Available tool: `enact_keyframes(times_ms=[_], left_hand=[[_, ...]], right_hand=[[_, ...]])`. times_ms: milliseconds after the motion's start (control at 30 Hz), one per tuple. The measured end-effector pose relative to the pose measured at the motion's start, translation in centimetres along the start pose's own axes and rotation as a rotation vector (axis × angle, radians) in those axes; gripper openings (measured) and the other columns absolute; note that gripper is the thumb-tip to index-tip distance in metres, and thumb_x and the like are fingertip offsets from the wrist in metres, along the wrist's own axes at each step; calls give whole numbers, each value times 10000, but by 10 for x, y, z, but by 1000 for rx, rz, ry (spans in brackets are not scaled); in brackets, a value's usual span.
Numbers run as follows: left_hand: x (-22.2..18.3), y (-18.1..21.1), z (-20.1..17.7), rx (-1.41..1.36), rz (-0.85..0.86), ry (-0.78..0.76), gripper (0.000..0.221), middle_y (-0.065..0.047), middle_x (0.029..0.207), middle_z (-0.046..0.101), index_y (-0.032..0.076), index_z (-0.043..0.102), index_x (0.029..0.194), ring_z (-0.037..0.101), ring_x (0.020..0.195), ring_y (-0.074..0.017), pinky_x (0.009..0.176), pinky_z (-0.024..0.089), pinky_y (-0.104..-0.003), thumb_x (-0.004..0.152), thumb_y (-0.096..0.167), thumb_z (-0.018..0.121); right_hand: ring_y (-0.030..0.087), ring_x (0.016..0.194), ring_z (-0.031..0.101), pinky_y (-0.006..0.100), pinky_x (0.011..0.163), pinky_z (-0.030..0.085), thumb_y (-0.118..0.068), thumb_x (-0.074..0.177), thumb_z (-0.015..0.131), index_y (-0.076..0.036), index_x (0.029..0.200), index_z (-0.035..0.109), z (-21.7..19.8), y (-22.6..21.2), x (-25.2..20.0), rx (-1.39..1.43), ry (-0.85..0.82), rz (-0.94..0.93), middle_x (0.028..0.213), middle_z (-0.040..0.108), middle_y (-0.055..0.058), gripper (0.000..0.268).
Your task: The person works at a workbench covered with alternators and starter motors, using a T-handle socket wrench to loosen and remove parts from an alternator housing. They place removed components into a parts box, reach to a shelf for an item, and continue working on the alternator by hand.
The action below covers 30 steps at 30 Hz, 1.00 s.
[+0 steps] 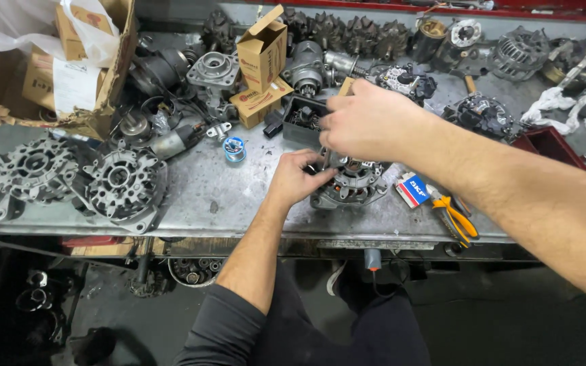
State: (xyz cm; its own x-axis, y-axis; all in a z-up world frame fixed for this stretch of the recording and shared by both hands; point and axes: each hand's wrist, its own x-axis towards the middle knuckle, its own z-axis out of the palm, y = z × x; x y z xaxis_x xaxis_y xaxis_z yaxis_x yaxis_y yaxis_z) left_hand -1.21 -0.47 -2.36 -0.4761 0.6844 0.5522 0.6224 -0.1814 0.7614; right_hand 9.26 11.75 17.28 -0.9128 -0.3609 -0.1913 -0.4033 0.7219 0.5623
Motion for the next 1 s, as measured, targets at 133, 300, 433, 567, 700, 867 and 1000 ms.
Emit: enact_keyframes(times_ms=[133, 300, 433, 567, 700, 867, 1000], left_hand=[[2, 12, -1, 35, -82, -50, 285, -102, 825, 760, 52, 795, 892, 739, 734, -244, 704, 567, -334, 735, 274, 878], [3, -1, 1, 77, -154, -61, 350, -95, 836, 773, 89, 819, 921, 736, 732, -244, 708, 565, -348, 717, 360, 906], [-2, -11, 2, 19, -65, -63, 359, -96, 965, 786, 88, 814, 967, 744, 866, -249, 797, 568, -354, 751, 364, 895], [2, 14, 0, -3, -88, -77, 381, -99, 1008, 760, 67, 802, 966, 737, 915, -272, 835, 571, -359, 734, 356, 892], [2, 9, -1, 59, -100, -23, 411, -105, 967, 743, 48, 800, 955, 729, 881, -297, 803, 570, -368, 704, 357, 902], [1, -6, 2, 40, -71, -35, 396, -95, 975, 750, 52, 792, 991, 734, 882, -284, 806, 574, -363, 756, 356, 889], [1, -2, -2, 14, -58, -44, 349, -92, 931, 749, 48, 797, 953, 737, 843, -274, 773, 575, -365, 764, 329, 883]], right_hand=[[299, 923, 729, 434, 818, 538, -477, 1012, 598, -139, 1186, 641, -18, -10, 11, 340, -272, 435, 919, 755, 79, 383], [217, 965, 710, 408, 703, 549, -270, 948, 630, -321, 1478, 587, -7, -6, 3, -36, 23, 213, 1174, 700, 1, 535], [212, 974, 691, 385, 706, 542, -251, 870, 671, -375, 1294, 717, -15, 0, -3, -128, 197, -114, 1355, 648, -14, 444], [172, 1059, 678, 405, 756, 547, -415, 769, 697, -246, 809, 786, -27, -3, 1, -112, -73, -82, 1212, 682, -76, 195], [323, 922, 748, 435, 780, 570, -615, 1002, 605, -161, 941, 778, 11, -13, 15, 478, -358, 623, 964, 787, 133, 489], [236, 985, 741, 407, 830, 549, -471, 998, 564, -233, 1100, 772, 7, -4, 5, 230, -96, 455, 1141, 758, 59, 332], [190, 1054, 707, 403, 790, 533, -318, 835, 621, -196, 917, 811, -13, 7, -6, -130, 213, -111, 1294, 749, -34, 240]])
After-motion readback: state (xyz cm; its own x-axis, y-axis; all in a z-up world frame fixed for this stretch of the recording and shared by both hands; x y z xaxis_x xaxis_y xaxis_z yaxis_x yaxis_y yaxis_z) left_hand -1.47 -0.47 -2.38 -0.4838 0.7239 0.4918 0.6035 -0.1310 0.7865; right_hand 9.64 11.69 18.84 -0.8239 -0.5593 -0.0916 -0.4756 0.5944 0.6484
